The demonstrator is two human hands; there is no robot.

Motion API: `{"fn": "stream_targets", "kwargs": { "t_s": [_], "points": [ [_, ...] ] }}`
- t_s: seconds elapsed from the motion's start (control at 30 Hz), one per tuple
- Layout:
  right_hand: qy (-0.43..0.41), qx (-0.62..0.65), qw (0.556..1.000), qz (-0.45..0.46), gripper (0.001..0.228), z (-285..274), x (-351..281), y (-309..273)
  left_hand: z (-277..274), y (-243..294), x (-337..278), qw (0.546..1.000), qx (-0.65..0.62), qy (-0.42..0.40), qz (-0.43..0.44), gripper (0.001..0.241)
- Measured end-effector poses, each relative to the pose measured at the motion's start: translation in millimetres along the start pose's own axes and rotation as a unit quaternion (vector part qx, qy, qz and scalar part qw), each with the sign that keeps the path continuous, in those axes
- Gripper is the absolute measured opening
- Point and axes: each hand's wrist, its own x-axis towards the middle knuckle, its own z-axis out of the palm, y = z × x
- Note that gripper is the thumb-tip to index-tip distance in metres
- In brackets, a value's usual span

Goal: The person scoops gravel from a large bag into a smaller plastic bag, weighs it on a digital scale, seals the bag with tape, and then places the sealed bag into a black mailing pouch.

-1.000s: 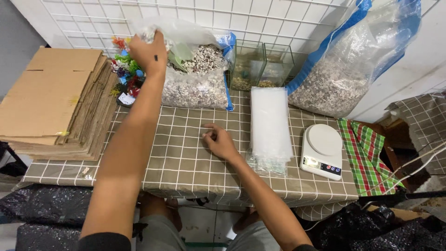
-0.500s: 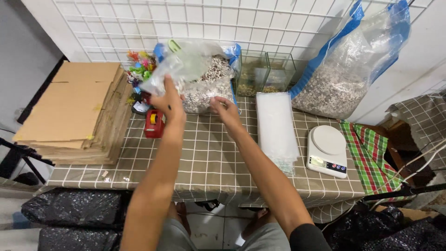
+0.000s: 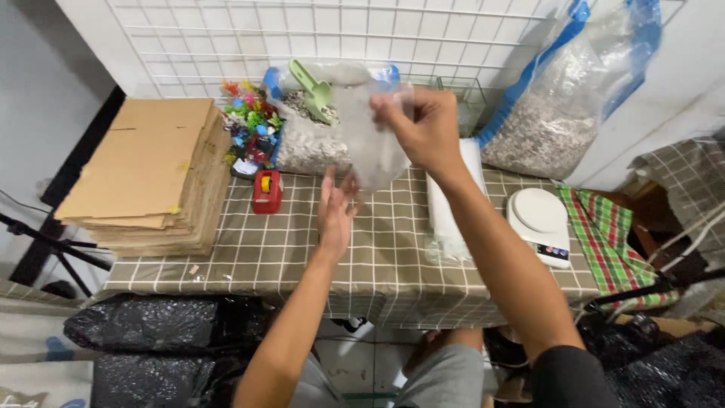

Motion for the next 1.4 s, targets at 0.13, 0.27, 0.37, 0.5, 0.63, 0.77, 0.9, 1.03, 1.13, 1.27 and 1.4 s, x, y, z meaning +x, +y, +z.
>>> {"fn": "stream_targets", "kwargs": {
  "t_s": [0.13,0.27,0.37,0.5,0.63,0.77,0.9,1.03,1.13,1.27,1.4],
  "points": [
    [0.100,-0.052,0.991,-0.071,0.034,-63,-15,-3,17,-1,0,0.994,0.049,-0.071,0.062,0.113],
    [0.110,-0.195,0.972,-0.070,0.049,-109,-43,5,95,31,-20,0.944,0.262,-0.187,0.074,0.110],
    [0.112,-0.199,0.972,-0.062,0.062,-126,-63,-3,154,42,-32,0.925,0.286,-0.249,0.023,0.081],
    [0.127,-0.170,0.976,-0.052,0.045,-156,-90,-24,187,3,-39,0.958,0.104,-0.258,0.065,0.037],
    [0.129,-0.073,0.988,0.039,0.035,-186,-121,-35,214,24,-69,0.958,0.109,-0.235,0.120,0.011],
    [0.096,-0.096,0.990,0.043,0.024,-196,-138,-67,220,46,-74,0.946,0.172,-0.221,0.163,0.023],
    [0.082,-0.200,0.976,0.010,0.016,-201,-135,-80,202,34,-57,0.942,0.192,-0.182,0.205,0.016],
    [0.090,-0.197,0.976,0.003,0.026,-234,-125,-65,178,20,-56,0.949,0.170,-0.170,0.204,0.018],
    [0.103,-0.199,0.974,0.033,0.024,-249,-128,-55,155,9,-52,0.950,0.209,-0.170,0.159,0.018],
    [0.152,-0.113,0.975,0.116,0.018,-264,-139,-31,125,-3,-38,0.939,0.283,-0.153,0.123,0.017],
    [0.211,-0.003,0.963,0.167,0.012,-256,-140,-22,91,-12,-26,0.922,0.356,-0.125,0.086,0.016]
  ]
}}
